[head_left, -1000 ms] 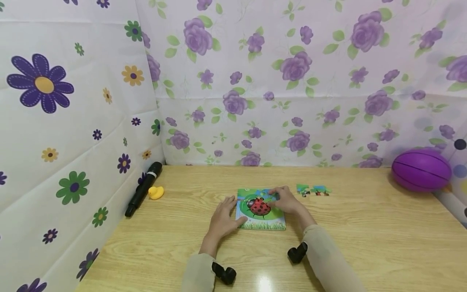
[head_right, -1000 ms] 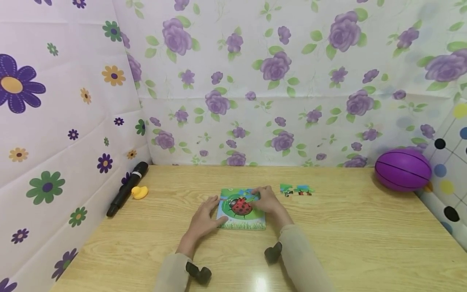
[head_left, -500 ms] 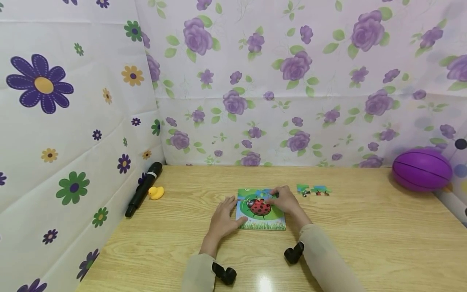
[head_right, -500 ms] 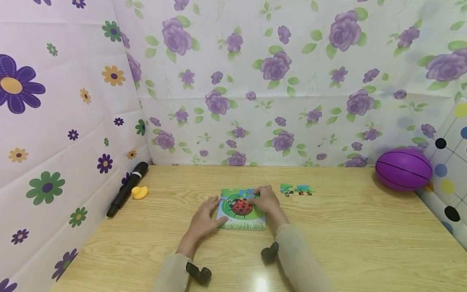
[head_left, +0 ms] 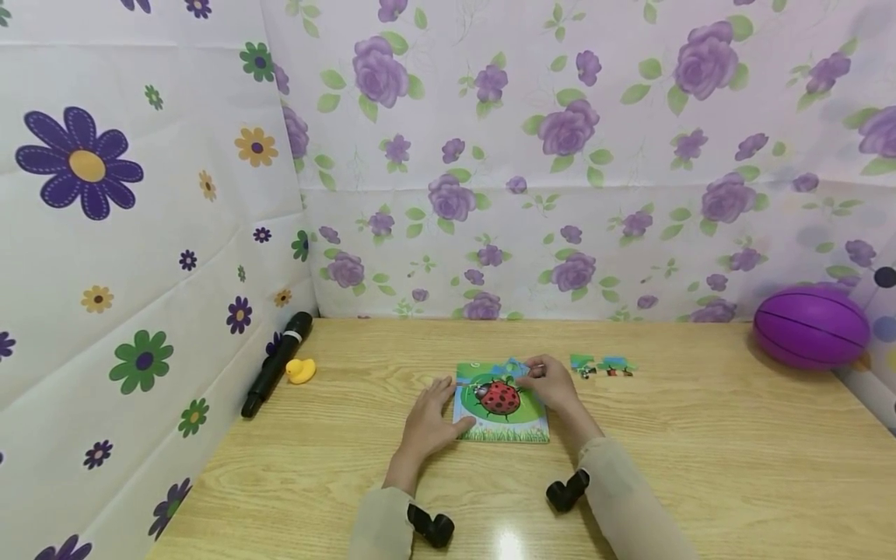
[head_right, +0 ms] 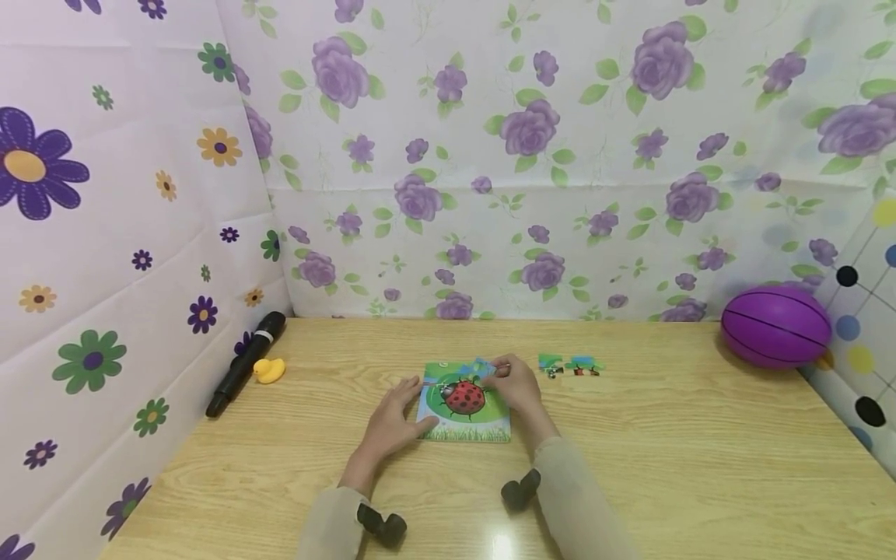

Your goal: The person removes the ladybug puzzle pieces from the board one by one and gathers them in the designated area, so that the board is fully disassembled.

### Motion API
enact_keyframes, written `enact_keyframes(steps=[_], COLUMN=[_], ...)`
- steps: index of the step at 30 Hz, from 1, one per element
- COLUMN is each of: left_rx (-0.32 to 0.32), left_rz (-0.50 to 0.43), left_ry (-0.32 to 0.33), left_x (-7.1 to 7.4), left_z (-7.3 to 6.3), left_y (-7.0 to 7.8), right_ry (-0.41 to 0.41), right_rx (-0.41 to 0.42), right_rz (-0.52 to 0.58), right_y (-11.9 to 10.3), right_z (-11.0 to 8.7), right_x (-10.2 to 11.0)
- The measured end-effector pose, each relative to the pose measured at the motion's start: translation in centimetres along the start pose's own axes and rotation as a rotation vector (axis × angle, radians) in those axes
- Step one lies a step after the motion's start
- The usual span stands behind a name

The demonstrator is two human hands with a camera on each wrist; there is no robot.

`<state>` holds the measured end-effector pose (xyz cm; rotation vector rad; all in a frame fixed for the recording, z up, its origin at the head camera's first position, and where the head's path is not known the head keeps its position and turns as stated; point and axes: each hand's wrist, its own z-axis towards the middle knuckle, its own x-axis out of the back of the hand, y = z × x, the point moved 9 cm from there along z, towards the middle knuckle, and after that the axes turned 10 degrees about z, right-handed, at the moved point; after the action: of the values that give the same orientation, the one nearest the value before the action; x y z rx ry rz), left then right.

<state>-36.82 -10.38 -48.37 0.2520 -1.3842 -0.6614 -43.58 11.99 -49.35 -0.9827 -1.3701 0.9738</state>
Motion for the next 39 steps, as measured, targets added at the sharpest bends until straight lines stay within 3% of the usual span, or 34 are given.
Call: enact_keyframes(steps=[8,13,19,24,31,39], left_rx=[0.006,0.007,0.0,-0.002,0.0,0.003], left_rz=[0.002,-0.006,-0.002,-0.004,-0.002,0.003], left_ry=[-0.006,-0.005,0.003,0.008,0.002,0.004], left_x=[-0.1,-0.1,-0.1,0.0,-0.2,-0.2], left_z=[-0.1,-0.1,0.0,-0.1,0.0,0.0], left_y=[0.0,0.1,0.1,0.1,0.1,-0.1], right_ry=[0.083,0.117,0.255,0.316,0.46,0.575], right_rx=[-0.061,-0.086,-0.017,-0.029,-0.034,-0.115], right_rz=[0.116,0.254,0.442,0.456,0.458,0.548], right_y=[0.6,0.4,0.2,1.2,2.9,5.3], right_z=[-0.3,-0.8,-1.2,-1.4,-1.9,-3.4], right_x=[0.8,1.9,5.3,8.1,13.0,17.1])
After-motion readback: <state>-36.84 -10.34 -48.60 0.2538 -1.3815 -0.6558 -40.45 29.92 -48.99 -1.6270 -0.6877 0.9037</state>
